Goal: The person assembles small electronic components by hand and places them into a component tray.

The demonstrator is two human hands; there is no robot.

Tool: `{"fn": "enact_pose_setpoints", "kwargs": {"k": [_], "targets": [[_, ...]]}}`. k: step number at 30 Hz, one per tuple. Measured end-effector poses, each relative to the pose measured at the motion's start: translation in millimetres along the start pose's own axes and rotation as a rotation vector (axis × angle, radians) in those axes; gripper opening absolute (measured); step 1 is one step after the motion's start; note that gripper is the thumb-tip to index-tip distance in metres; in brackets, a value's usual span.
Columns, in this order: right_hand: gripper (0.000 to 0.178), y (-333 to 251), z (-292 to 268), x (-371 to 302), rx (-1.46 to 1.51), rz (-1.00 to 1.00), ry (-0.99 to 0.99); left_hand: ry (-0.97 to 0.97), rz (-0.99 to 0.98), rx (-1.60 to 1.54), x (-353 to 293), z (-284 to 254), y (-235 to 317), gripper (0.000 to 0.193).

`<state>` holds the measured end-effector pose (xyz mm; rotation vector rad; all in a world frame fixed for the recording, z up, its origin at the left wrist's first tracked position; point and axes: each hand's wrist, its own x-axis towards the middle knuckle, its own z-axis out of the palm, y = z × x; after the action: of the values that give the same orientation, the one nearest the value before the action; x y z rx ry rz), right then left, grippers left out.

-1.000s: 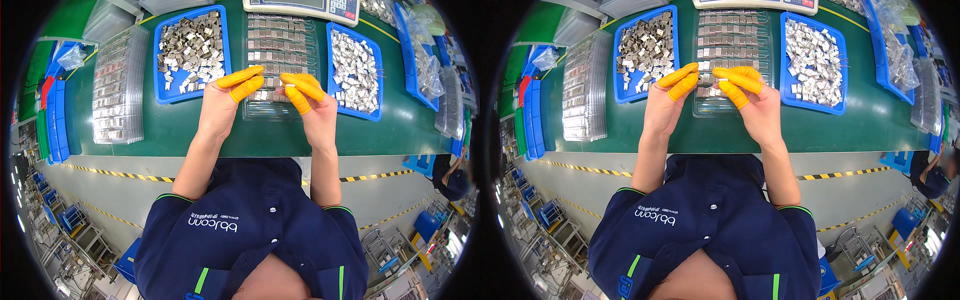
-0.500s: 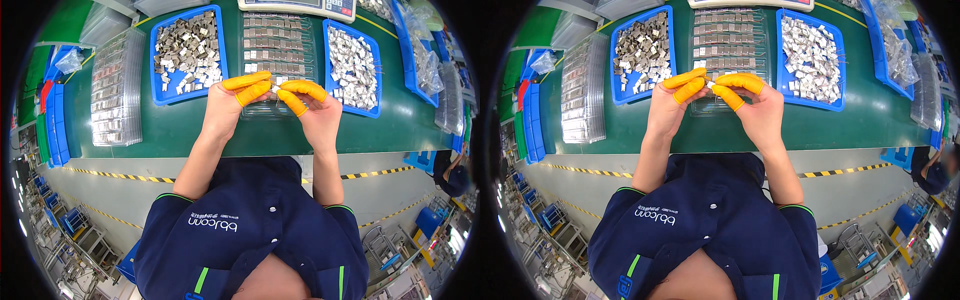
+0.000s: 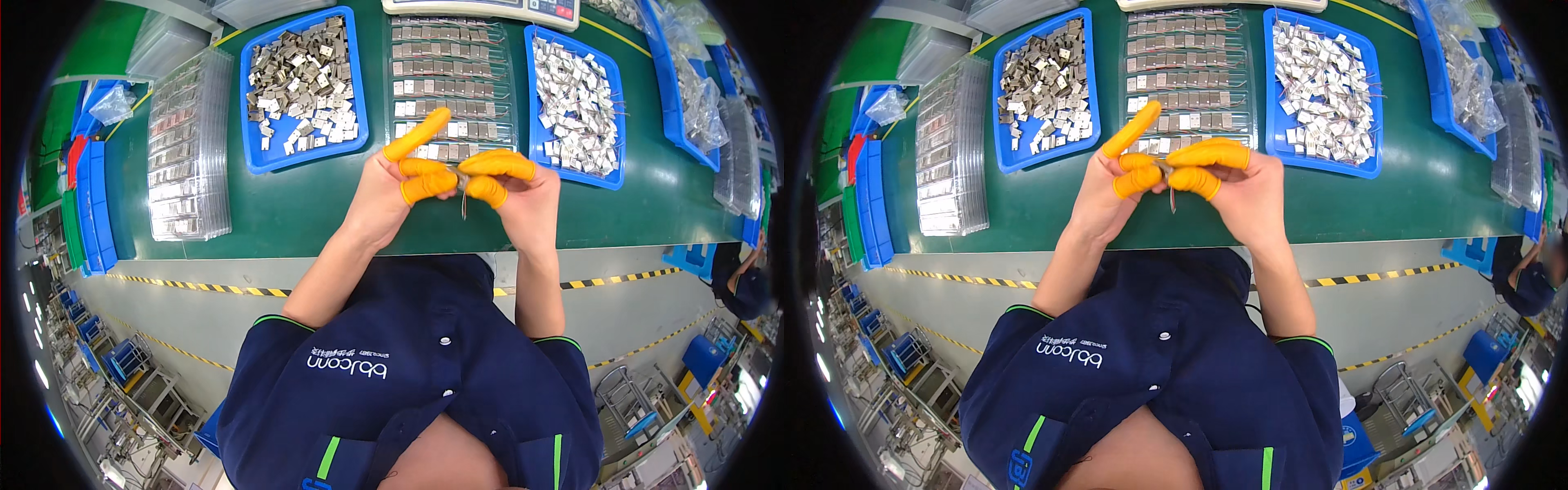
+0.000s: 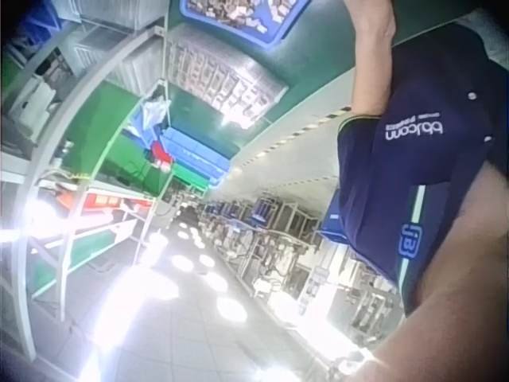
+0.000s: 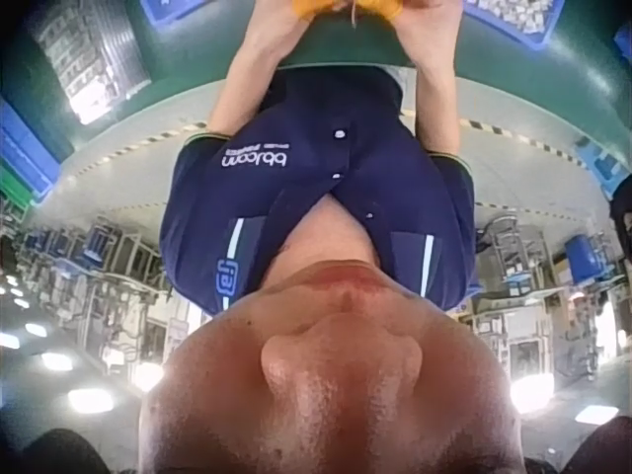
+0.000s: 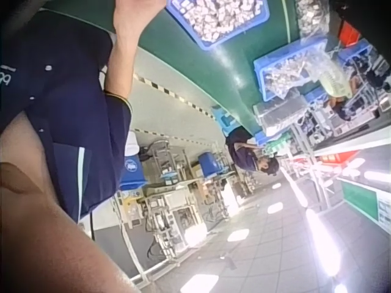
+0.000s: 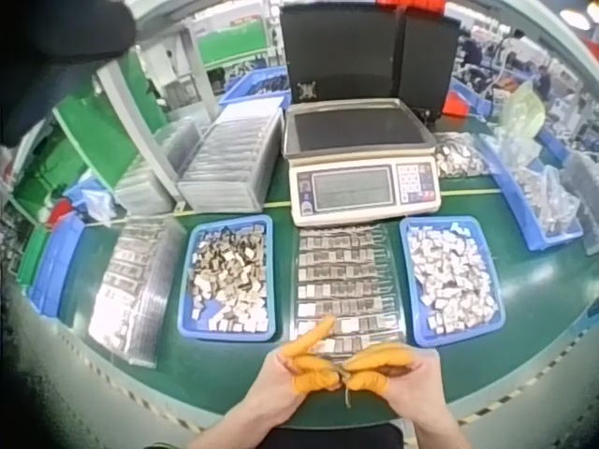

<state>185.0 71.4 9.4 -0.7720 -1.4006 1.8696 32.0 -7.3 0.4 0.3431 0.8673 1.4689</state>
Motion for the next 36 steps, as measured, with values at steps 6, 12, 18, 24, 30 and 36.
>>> {"fn": "enact_pose_setpoints", "kwargs": {"k": [6, 12, 18, 24, 30, 36], "targets": [[0.02, -3.9, 2.7, -19.6, -0.085, -0.007, 0.077, -0.042, -0.009, 0.186, -5.4, 2.3, -3.2, 0.055], [0.019, -0.4, 2.2, -29.1, -0.27, -0.105, 0.144, -0.053, -0.024, 0.157, -4.7, 4.6, -8.5, 0.051], [0.02, 6.5, -9.2, -13.5, -0.738, -0.398, 0.285, 0.044, -0.018, 0.221, 4.0, 13.8, -10.6, 0.042], [0.023, 20.6, -31.5, 2.0, -1.347, -0.681, 0.255, 0.383, 0.881, 0.614, -6.2, -22.4, 3.8, 0.02], [0.022, 22.7, -34.3, 6.1, -1.427, -0.662, 0.155, 0.576, 0.859, 0.685, -16.6, -50.7, 16.0, 0.02], [0.027, 21.8, -32.7, 5.4, -1.448, -0.629, 0.116, 0.572, 0.82, 0.859, -15.0, -58.7, 14.4, 0.013]]}}
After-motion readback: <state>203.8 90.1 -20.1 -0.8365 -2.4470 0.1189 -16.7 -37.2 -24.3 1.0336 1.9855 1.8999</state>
